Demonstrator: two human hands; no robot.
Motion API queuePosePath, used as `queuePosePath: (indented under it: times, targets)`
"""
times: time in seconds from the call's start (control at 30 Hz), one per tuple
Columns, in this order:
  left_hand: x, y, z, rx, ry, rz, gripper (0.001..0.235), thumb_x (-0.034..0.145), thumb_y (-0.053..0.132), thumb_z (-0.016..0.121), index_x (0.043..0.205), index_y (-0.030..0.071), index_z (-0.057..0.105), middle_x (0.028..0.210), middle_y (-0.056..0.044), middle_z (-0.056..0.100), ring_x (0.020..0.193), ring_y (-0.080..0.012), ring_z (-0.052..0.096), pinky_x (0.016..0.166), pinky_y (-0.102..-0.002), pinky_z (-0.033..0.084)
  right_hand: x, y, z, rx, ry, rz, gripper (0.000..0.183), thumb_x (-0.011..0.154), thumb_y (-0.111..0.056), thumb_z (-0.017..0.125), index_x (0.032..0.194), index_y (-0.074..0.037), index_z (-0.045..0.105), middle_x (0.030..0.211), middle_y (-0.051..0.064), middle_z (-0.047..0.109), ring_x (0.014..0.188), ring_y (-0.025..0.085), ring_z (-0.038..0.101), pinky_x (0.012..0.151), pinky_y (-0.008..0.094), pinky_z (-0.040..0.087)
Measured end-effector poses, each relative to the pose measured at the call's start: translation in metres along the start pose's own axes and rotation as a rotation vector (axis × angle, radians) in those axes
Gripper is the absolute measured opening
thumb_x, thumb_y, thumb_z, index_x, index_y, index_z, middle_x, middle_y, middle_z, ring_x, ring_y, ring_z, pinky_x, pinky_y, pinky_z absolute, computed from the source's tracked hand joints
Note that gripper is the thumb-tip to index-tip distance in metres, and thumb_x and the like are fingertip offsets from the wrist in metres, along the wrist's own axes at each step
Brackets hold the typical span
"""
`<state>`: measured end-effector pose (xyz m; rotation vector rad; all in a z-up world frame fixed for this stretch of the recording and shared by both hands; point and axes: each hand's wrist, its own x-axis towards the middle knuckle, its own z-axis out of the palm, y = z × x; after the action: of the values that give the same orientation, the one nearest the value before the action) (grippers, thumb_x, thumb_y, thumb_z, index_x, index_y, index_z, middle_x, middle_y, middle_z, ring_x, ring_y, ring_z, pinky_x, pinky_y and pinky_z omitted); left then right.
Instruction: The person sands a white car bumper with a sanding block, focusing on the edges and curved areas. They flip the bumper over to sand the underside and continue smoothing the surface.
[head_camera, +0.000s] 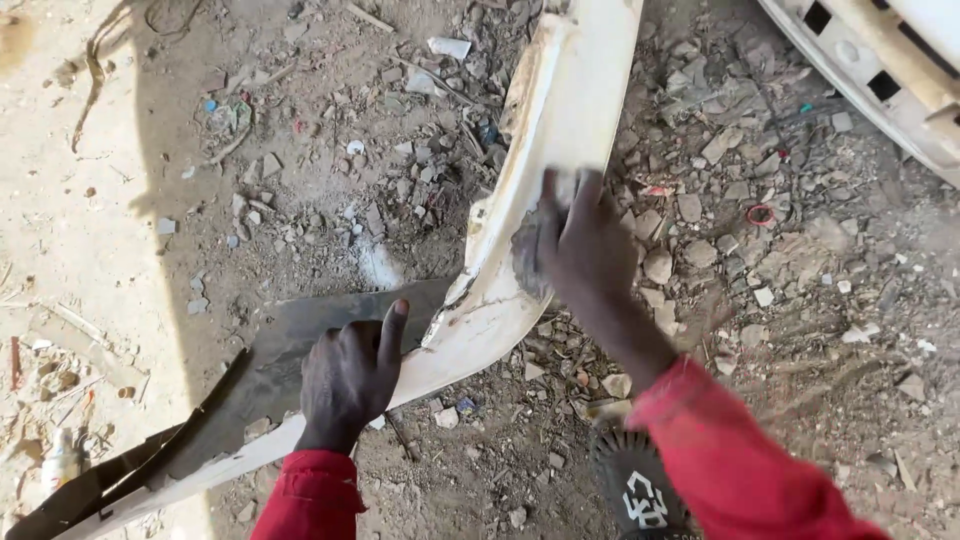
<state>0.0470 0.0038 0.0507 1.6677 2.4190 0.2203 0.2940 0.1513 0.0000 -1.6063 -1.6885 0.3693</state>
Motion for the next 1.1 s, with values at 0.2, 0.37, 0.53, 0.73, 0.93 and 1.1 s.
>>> queuePosePath:
  times: [0.2, 0.37, 0.53, 0.73, 0.93, 1.1]
  targets:
    - [0.002, -0.003, -0.001, -0.049, -0.035, 0.001, 0.081, 0.114, 0.062, 0.050, 0.053, 0.009, 0.054, 0.051, -0.015, 0.060, 0.048, -0.0329, 0.064, 0.056, -0.050, 0.040, -0.053, 0.011, 0.014, -0.065, 0.011, -0.197, 0.061, 0.119, -0.054, 0.039, 0.144, -0.002, 0.059, 0.099, 0.019, 0.080, 0.048, 0.016, 0.064, 0.032, 0.031, 0.050]
    - [0.000, 0.000, -0.007, -0.029, -0.052, -0.009, 0.080, 0.115, 0.064, 0.048, 0.058, 0.009, 0.062, 0.062, -0.019, 0.071, 0.060, -0.0416, 0.071, 0.061, -0.053, 0.046, 0.067, 0.027, 0.023, -0.020, -0.068, 0.089, 0.039, 0.121, -0.038, 0.058, 0.141, -0.007, 0.046, 0.102, 0.019, 0.080, 0.076, 0.033, 0.080, 0.054, 0.045, 0.068]
    - [0.001, 0.008, -0.012, -0.002, -0.140, -0.130, 0.080, 0.111, 0.070, 0.045, 0.066, 0.012, 0.076, 0.073, -0.019, 0.080, 0.073, -0.0433, 0.080, 0.070, -0.054, 0.055, -0.037, -0.009, 0.005, -0.056, -0.040, -0.046, 0.042, 0.115, -0.039, 0.060, 0.143, -0.008, 0.050, 0.102, 0.024, 0.072, 0.071, 0.035, 0.073, 0.043, 0.045, 0.058]
    - [0.012, 0.008, -0.016, -0.017, -0.304, -0.180, 0.098, 0.111, 0.077, 0.030, 0.064, 0.005, 0.078, 0.069, -0.025, 0.076, 0.092, -0.0476, 0.083, 0.092, -0.057, 0.060, -0.022, 0.031, 0.031, -0.171, -0.112, -0.211, 0.055, 0.113, -0.046, 0.057, 0.147, -0.003, 0.054, 0.100, 0.022, 0.068, 0.067, 0.051, 0.078, 0.049, 0.064, 0.062]
    - [0.011, 0.011, -0.023, 0.004, -0.313, -0.166, 0.101, 0.108, 0.082, 0.031, 0.074, 0.002, 0.083, 0.085, -0.030, 0.080, 0.108, -0.0519, 0.078, 0.093, -0.066, 0.056, 0.060, 0.035, 0.029, -0.160, -0.041, 0.018, 0.056, 0.115, -0.047, 0.064, 0.148, -0.010, 0.039, 0.102, 0.025, 0.072, 0.096, 0.058, 0.078, 0.070, 0.074, 0.061]
    - [0.028, -0.006, -0.004, -0.046, -0.351, -0.085, 0.100, 0.107, 0.081, 0.033, 0.065, 0.000, 0.074, 0.070, -0.027, 0.073, 0.093, -0.0525, 0.079, 0.086, -0.061, 0.058, -0.083, -0.014, 0.010, -0.123, -0.118, -0.088, 0.052, 0.112, -0.043, 0.060, 0.148, -0.006, 0.052, 0.103, 0.022, 0.070, 0.070, 0.050, 0.079, 0.051, 0.063, 0.064]
